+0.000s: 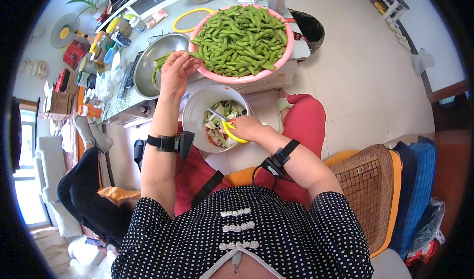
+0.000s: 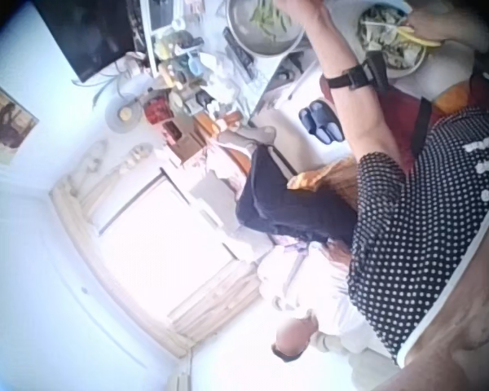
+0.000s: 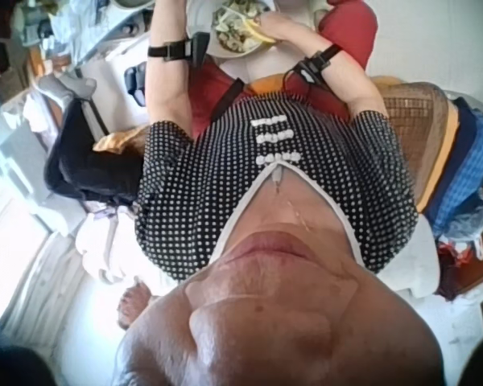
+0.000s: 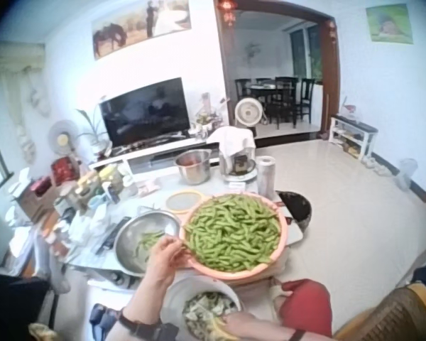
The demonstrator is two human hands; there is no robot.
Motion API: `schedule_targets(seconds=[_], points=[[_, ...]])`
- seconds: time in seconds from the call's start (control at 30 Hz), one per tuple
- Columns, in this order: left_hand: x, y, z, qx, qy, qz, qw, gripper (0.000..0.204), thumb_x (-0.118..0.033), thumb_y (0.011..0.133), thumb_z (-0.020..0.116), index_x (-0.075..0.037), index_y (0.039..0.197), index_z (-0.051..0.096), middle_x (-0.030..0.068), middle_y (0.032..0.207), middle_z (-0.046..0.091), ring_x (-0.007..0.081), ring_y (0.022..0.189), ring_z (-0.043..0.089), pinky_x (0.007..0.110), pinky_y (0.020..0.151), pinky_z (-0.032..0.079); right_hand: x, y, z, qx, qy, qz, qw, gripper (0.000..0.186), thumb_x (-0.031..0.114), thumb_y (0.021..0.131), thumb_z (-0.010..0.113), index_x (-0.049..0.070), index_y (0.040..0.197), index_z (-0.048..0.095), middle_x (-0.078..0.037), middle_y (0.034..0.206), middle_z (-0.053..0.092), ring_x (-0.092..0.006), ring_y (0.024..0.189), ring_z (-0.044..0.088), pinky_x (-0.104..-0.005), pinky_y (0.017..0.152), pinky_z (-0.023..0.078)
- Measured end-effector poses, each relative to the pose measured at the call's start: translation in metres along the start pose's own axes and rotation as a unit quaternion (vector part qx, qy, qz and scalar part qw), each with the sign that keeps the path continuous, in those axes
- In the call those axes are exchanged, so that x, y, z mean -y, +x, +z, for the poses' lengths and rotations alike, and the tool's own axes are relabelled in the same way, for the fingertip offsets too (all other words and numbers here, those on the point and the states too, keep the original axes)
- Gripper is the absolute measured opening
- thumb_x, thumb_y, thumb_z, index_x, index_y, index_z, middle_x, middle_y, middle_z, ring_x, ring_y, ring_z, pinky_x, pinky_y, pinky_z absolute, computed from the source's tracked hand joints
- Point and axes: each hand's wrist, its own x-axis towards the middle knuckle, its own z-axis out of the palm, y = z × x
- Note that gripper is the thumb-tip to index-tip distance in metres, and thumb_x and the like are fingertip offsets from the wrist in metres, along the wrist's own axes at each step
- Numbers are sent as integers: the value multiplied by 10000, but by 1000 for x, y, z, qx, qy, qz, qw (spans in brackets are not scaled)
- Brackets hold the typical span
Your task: The recorder is peeling and cutting green beans and other vegetables into a bowl using scissors.
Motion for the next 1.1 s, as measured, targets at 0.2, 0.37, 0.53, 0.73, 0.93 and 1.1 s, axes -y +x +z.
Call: schedule_targets(seconds=[0.2,0.37,0.53,0.73,0.93,1.1], points=[[4,-65,-42,51,-14,-121,991,120,-92,873,543,-31,967,499,113,887,606,301,774,663,360,651,582,4,-3,-6,-62,113,-55,990,642,640,812,476,42,976,641,-210,849,641,-362,812,618,-420,727,471],[43,-121,-53,11,-21,-220,975,123,-19,837,535,5,936,466,132,832,586,287,707,671,324,587,590,18,-5,-4,-103,388,-182,898,355,290,820,667,-16,986,603,-95,841,646,-134,763,586,-301,695,474],[59,-152,-44,17,41,-232,972,114,-57,863,540,-8,942,474,117,800,610,247,660,668,278,549,571,10,19,13,-130,408,-256,866,324,156,781,711,-13,1025,582,-48,863,624,-101,785,577,-250,735,478],[70,-154,-47,19,62,-229,971,132,-42,868,560,10,952,473,116,788,613,238,650,667,260,536,566,10,21,12,-34,430,-193,882,328,105,778,711,-7,1051,567,-38,861,605,-90,743,577,-223,644,488],[77,-153,-52,-21,35,-242,969,145,-30,873,544,18,991,476,124,799,617,236,696,670,263,595,573,12,28,20,-77,493,-171,849,249,99,783,703,3,971,571,-30,829,590,-80,695,562,-213,594,472],[78,-152,-54,-3,0,-256,967,157,-7,856,553,0,997,485,118,820,631,220,742,669,267,657,571,7,38,23,-158,448,-213,854,261,114,755,731,0,930,575,-30,781,595,-75,680,552,-243,600,479]])
